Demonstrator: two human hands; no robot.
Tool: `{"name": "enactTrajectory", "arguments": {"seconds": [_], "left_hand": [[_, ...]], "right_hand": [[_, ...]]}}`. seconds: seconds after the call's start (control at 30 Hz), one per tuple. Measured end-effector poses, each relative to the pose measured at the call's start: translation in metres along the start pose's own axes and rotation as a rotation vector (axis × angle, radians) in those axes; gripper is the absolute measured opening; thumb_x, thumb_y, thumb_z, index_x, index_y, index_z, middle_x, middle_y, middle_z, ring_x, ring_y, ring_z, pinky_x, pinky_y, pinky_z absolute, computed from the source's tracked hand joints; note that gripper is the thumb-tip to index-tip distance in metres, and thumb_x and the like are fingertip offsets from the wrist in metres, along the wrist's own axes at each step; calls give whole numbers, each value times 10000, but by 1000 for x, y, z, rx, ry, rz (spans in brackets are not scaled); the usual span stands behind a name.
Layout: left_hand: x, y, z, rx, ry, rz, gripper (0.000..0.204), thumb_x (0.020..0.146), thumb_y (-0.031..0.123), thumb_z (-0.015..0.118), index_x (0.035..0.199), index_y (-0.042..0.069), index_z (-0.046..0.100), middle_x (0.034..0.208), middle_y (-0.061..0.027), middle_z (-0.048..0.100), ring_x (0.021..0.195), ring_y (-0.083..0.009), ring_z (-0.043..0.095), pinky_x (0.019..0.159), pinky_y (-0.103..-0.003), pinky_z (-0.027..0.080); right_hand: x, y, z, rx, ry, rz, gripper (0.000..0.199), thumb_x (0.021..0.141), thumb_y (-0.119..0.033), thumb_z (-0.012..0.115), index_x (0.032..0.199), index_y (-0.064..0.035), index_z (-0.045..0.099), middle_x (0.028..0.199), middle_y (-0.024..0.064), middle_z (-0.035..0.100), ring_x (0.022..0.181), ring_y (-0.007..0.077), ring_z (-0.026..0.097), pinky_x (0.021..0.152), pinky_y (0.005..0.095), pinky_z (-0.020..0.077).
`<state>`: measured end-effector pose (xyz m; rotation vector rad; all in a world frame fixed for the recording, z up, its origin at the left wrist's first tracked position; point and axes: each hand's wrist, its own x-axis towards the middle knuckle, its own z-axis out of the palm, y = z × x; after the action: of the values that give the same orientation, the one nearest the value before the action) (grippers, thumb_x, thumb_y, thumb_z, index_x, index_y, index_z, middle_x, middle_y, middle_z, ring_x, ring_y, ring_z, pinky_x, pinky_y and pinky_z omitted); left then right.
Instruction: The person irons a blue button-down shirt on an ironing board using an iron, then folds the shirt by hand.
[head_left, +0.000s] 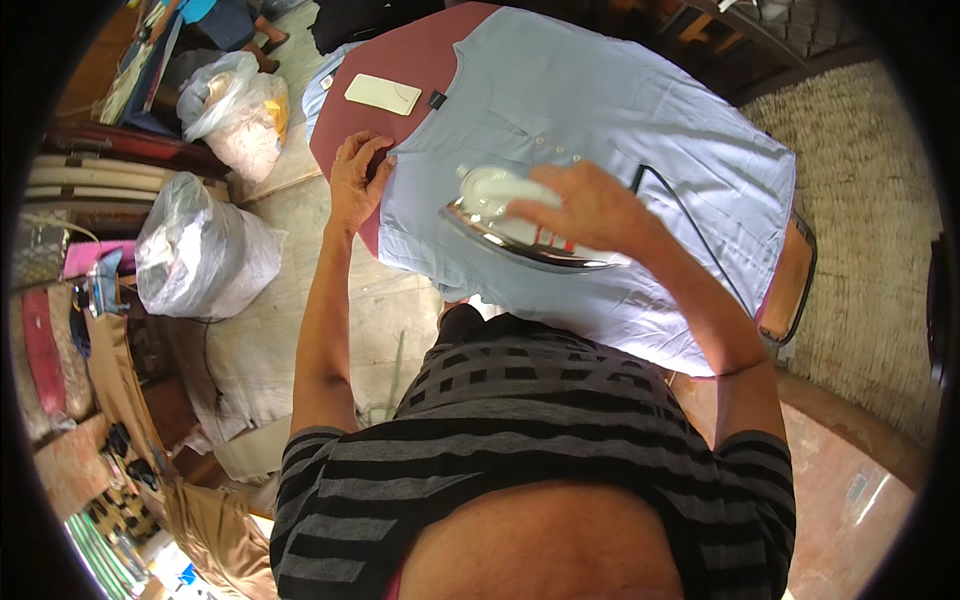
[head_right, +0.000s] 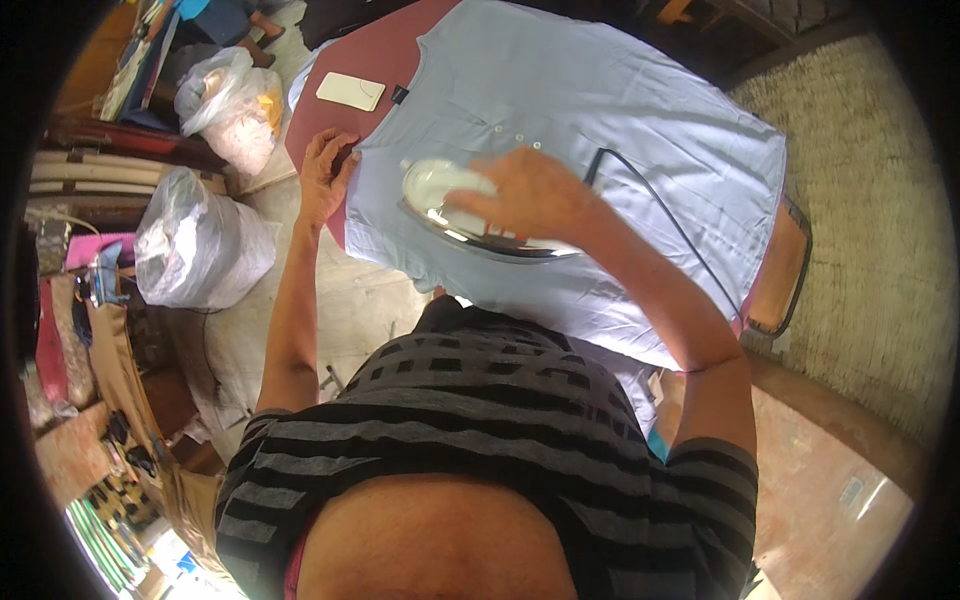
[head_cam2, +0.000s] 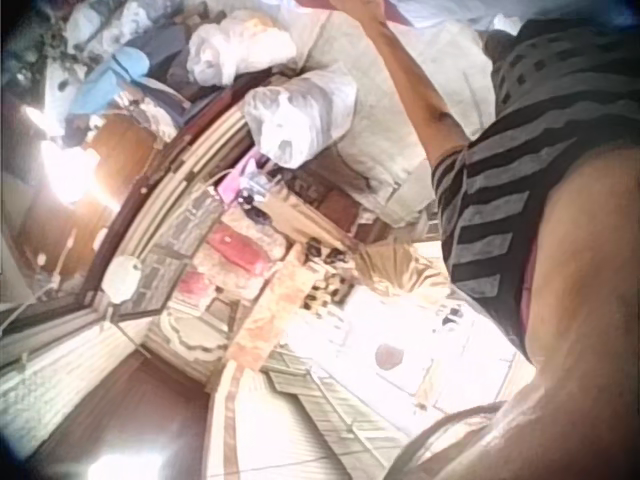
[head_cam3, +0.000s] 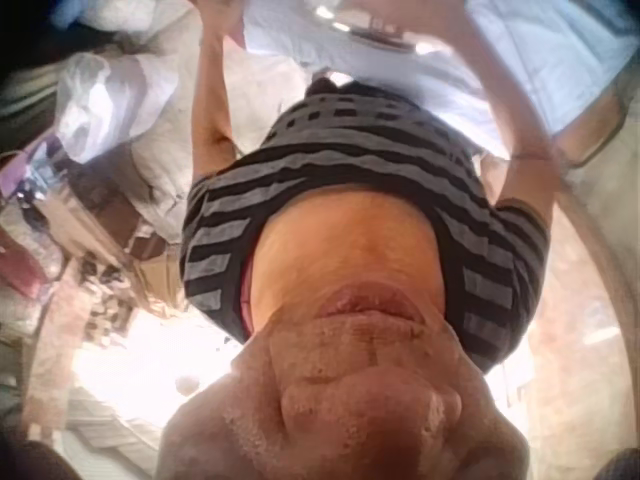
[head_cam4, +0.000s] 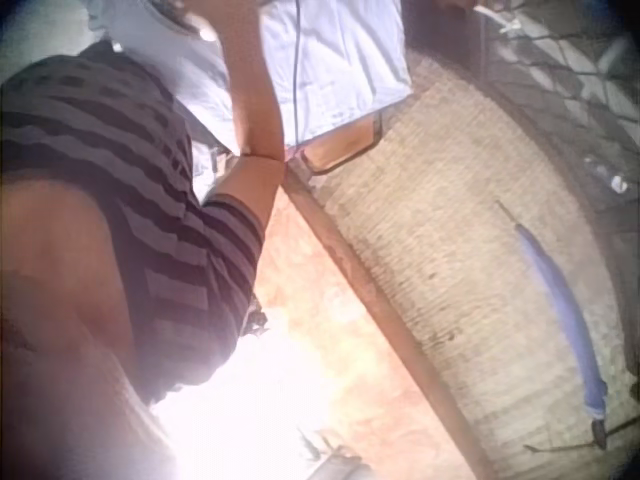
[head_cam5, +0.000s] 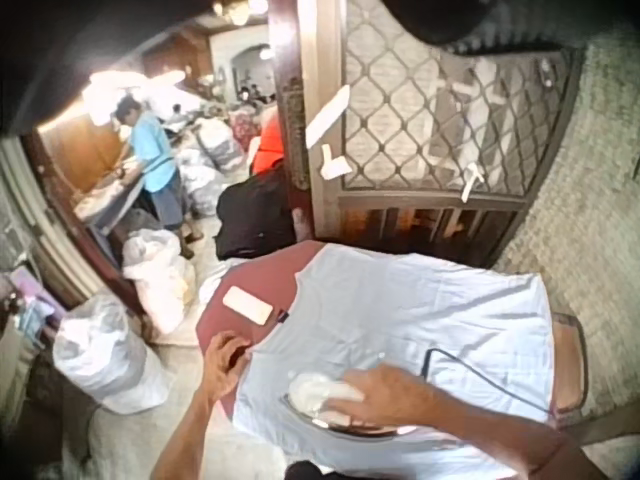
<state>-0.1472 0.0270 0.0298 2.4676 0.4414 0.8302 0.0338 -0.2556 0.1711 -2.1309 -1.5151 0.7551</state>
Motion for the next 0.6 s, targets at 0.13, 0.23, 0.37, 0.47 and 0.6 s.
{"name": "enactTrajectory", "arguments": {"seconds": [0.13, 0.23, 0.37, 0.47, 0.6], "left_hand": [[-1, 14, -2, 50, 49, -100, 285, 853, 178, 723, 1105, 52, 677, 1132, -126, 600, 1053, -296, 575, 927, -377, 467], [-5, 24, 11, 75, 179, -192, 295, 818, 204, 749, 1056, 41, 686, 1089, -138, 615, 1016, -320, 581, 889, -399, 473], [-4, 36, 21, 166, 251, -319, 293, 787, 249, 785, 944, 27, 678, 974, -141, 608, 930, -325, 574, 823, -422, 470], [-3, 45, 23, 187, 273, -352, 272, 786, 276, 793, 841, 54, 645, 892, -107, 594, 868, -306, 564, 766, -417, 444], [-3, 45, 26, 171, 265, -370, 255, 806, 279, 780, 817, 76, 626, 859, -74, 602, 834, -283, 565, 733, -407, 418]], "right_hand": [[4, 15, -55, 11, 96, -36, 406, 927, -403, 638, 926, 2, 668, 709, 161, 637, 617, 191, 586, 622, 343, 472], [28, 33, -84, -46, 113, -91, 446, 929, -442, 624, 886, 0, 668, 670, 139, 614, 587, 189, 550, 589, 344, 446], [78, 49, -104, -168, 42, -162, 498, 924, -500, 607, 845, -15, 687, 636, 144, 612, 566, 209, 548, 581, 350, 442], [110, 60, -104, -250, -16, -263, 490, 924, -492, 603, 815, -20, 677, 613, 147, 592, 545, 224, 545, 567, 357, 436], [140, 74, -97, -293, -94, -375, 463, 918, -471, 609, 800, -27, 667, 588, 158, 576, 527, 248, 545, 559, 367, 439]]}}
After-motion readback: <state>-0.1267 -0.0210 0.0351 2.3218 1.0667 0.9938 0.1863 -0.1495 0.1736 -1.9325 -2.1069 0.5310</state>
